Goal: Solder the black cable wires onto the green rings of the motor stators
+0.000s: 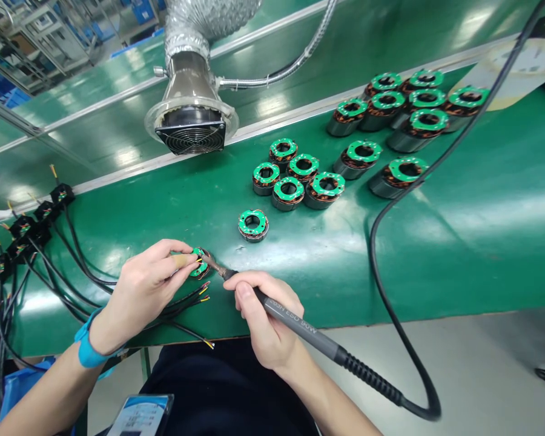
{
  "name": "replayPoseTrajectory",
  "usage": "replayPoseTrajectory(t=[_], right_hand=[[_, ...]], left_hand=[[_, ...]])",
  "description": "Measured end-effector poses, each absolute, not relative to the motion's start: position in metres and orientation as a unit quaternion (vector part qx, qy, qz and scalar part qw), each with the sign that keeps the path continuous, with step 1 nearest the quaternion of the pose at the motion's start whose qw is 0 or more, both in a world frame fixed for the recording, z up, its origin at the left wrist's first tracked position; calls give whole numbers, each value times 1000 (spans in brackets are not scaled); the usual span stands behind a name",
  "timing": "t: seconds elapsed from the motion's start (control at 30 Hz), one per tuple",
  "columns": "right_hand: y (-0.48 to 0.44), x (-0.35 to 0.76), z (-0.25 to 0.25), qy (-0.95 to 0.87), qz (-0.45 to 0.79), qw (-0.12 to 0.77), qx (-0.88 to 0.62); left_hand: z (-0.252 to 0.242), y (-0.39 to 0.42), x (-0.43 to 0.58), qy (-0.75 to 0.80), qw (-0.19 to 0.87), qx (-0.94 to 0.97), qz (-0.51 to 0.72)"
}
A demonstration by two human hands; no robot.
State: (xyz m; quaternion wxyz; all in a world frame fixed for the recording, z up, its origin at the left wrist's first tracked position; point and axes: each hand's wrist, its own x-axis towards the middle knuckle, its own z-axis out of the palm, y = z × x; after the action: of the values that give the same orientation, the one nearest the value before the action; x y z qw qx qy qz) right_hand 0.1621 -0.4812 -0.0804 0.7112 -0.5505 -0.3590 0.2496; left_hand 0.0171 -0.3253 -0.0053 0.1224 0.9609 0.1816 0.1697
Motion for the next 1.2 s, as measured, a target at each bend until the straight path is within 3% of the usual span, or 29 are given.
replayPoseTrajectory(t=[0.87, 1.0, 1.2], right_hand=[[-483, 160, -77, -351, 194, 730, -554], [-473, 167, -68, -418, 107, 665, -609], [-448, 201, -61, -538, -86, 469, -695]], left_hand=[[-4, -325, 15, 189, 108, 965, 144], [-4, -324, 15, 186, 111, 966, 143], [-4, -330, 16, 212, 112, 962, 127]])
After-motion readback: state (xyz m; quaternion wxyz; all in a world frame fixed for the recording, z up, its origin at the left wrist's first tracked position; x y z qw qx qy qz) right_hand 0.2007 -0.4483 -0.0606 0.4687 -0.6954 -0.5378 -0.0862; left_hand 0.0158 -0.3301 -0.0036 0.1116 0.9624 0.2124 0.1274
